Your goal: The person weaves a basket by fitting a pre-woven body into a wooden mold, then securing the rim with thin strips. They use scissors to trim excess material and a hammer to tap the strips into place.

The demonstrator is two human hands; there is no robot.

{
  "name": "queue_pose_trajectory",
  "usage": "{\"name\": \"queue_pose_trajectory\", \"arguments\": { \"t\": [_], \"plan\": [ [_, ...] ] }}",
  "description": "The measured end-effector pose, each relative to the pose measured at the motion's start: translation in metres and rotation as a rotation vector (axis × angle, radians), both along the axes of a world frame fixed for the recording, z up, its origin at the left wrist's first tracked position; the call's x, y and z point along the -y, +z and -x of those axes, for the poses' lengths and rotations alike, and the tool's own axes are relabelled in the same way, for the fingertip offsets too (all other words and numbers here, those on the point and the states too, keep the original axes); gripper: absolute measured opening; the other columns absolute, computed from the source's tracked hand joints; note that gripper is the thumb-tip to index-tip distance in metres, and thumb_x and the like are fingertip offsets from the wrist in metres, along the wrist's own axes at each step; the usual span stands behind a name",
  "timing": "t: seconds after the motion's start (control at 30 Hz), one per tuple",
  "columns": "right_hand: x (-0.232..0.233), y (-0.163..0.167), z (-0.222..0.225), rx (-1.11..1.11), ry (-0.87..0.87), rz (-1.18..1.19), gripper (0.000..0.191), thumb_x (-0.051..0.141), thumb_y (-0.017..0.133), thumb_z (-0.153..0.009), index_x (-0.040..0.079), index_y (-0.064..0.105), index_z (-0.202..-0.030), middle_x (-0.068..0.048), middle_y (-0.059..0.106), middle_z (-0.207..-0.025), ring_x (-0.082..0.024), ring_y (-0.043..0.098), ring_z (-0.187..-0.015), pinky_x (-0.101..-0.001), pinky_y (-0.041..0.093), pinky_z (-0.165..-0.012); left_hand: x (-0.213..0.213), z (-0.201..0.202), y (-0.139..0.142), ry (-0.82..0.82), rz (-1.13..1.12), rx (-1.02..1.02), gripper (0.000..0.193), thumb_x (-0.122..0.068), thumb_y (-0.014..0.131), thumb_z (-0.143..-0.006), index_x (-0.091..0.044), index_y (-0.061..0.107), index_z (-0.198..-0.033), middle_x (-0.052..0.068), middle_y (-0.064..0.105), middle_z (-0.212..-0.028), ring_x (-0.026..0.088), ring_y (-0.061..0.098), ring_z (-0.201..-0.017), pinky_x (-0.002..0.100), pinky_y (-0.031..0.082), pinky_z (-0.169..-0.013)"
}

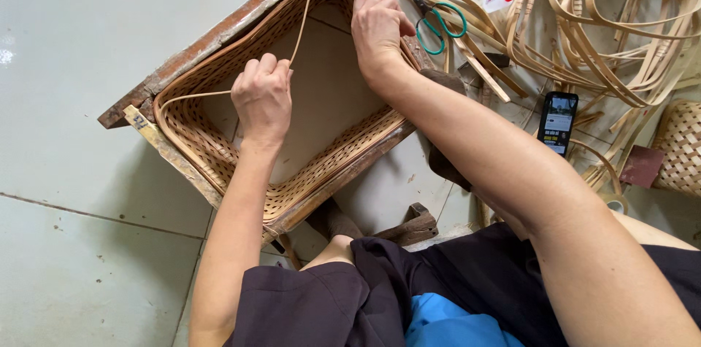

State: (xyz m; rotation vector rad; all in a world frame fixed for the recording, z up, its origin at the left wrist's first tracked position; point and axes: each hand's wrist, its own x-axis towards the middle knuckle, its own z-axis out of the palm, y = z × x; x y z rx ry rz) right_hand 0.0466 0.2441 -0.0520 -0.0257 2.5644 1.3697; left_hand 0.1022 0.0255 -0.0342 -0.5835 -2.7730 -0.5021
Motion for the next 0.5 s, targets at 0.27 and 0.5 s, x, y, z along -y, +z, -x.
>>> {"name": "queue_pose_trajectory", "arguments": {
  "t": [0.27, 0.5],
  "plan": [
    [-0.006, 0.024, 0.028, 0.266, -0.025, 0.105, 0.033, 0.025, 0.060, -0.097, -0.006, 0.070, -0.092, -0.013, 0.070, -0.086, -0.030, 0.072, -0.069, -0.0522, 0.062, -0.052, -0.001, 0.010, -0.025, 0.020, 0.021, -0.029, 0.007, -0.013, 0.083, -0.090, -0.009, 0.078, -0.093, 0.003, 0.071, -0.083, 0.013, 0.062, -0.071, 0.024, 0.051, -0.054],
    [-0.050, 0.038, 0.080, -0.057, -0.140, 1.105, 0.040, 0.038, 0.083, -0.086, 0.003, 0.066, -0.094, -0.014, 0.067, -0.093, -0.024, 0.067, -0.080, -0.0417, 0.058, -0.073, -0.002, 0.015, -0.028, 0.044, 0.006, -0.041, 0.004, -0.012, 0.081, -0.091, -0.009, 0.079, -0.092, 0.003, 0.070, -0.079, 0.012, 0.061, -0.068, 0.024, 0.047, -0.050]
  ]
}}
